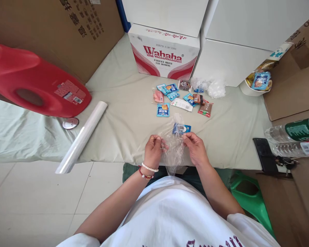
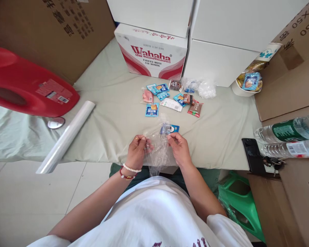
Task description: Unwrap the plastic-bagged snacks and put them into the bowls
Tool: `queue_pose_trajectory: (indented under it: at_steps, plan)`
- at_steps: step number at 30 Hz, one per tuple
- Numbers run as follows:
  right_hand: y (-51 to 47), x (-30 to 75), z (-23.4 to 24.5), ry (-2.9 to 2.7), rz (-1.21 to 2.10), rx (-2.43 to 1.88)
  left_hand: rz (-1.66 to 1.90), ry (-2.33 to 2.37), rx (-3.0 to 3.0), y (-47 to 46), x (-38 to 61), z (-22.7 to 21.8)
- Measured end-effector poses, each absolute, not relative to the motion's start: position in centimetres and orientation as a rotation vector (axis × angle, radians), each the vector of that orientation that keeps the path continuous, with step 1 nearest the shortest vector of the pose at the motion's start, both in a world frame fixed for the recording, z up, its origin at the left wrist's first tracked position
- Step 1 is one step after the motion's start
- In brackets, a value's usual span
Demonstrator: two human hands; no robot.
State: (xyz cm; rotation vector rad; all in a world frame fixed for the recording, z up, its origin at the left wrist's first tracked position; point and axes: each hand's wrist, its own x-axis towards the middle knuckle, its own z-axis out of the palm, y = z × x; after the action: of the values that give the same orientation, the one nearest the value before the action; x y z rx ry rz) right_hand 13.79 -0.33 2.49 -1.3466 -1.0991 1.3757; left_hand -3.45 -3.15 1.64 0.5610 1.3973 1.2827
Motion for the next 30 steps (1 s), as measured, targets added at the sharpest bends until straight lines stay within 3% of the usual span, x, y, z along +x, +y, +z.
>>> queue_pose_trajectory:
  at_steps: [7, 11, 16, 20, 25, 30]
  plan:
    - [0.7, 17.6, 2.2, -0.876, 1.503, -1.437, 1.302, 1.714, 0.73, -2.4, -9.8, 0.2]
    - [1.4, 17.4, 0.8, -0.987, 1.475, -1.522, 1.162, 2.124, 1.087, -2.7, -12.9, -0.4]
    - [1.9, 15.9, -0.2, -1.142, 1.404, -1.537, 1.363, 2.214, 1.633, -3.5, -12.5, 0.2]
    - [1.8, 16.4, -0.3, -1.196, 1.365, -1.555, 0.952, 1.84, 2.064, -3.4, -12.5, 0.1]
    - [1.3, 20.0, -0.5, -1.199, 1.337, -1.654, 0.398, 1.808, 2.253, -3.7, -14.1, -1.3]
    - [2.8, 23.0, -0.7, -1.554, 1.049, -1.723, 0.257, 1.806, 2.369, -4.6, -14.5, -1.7]
